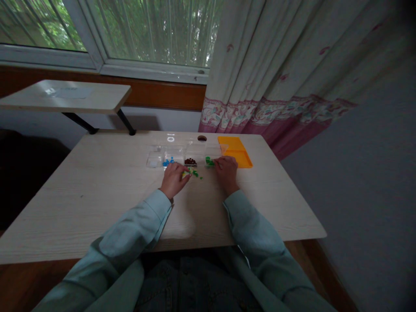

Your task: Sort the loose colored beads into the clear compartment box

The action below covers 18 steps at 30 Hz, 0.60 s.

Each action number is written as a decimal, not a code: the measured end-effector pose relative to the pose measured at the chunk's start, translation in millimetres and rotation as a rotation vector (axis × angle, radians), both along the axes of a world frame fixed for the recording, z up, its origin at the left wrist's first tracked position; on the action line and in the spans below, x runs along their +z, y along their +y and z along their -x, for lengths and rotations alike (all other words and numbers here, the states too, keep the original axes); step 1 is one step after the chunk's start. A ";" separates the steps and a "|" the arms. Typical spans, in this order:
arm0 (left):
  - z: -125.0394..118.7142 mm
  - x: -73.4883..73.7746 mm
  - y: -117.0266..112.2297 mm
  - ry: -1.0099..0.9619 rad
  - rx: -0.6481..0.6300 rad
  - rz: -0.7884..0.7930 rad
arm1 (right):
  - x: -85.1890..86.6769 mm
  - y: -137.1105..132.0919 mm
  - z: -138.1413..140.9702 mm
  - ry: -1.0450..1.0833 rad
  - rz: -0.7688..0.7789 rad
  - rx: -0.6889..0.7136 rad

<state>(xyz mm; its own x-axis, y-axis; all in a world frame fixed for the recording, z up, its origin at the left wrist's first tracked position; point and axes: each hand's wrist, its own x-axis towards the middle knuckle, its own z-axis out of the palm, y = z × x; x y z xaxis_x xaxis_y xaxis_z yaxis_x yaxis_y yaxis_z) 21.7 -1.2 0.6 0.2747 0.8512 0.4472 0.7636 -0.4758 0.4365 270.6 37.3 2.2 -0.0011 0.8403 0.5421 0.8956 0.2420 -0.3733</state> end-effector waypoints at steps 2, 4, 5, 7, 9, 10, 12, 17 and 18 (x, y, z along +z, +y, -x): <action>-2.7 3.0 -2.5 0.044 -0.040 0.017 | -2.0 0.3 0.2 -0.034 0.034 0.002; -5.5 5.7 -4.3 0.091 -0.068 0.029 | -3.4 -0.3 1.6 -0.051 0.051 0.010; -7.0 6.9 -4.9 0.114 -0.076 0.032 | -3.9 -0.7 2.3 -0.056 0.054 0.015; -10.1 8.5 -5.5 0.152 -0.082 0.030 | -4.7 -1.4 2.9 -0.058 0.044 0.020; -13.1 9.2 -5.6 0.170 -0.095 0.021 | -5.4 -1.6 2.6 -0.052 0.024 0.029; -14.4 9.2 -5.5 0.171 -0.102 0.016 | -5.8 -1.5 2.3 -0.045 0.012 0.037; -16.5 8.8 -5.1 0.166 -0.118 0.011 | -6.4 -1.1 1.8 -0.027 -0.008 0.059; -17.7 7.6 -4.8 0.149 -0.122 0.009 | -5.7 -1.4 3.5 0.007 -0.046 0.074; -17.5 7.6 -4.9 0.146 -0.120 0.007 | -5.2 -1.8 4.2 0.009 -0.049 0.074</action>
<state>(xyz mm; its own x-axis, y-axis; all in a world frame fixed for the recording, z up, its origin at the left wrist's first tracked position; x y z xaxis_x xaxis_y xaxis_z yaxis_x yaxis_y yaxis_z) 39.2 -6.0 8.1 0.4358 0.8113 0.3896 0.7571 -0.5646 0.3288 266.4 35.5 -2.9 -0.0575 0.8105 0.5828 0.8712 0.3259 -0.3672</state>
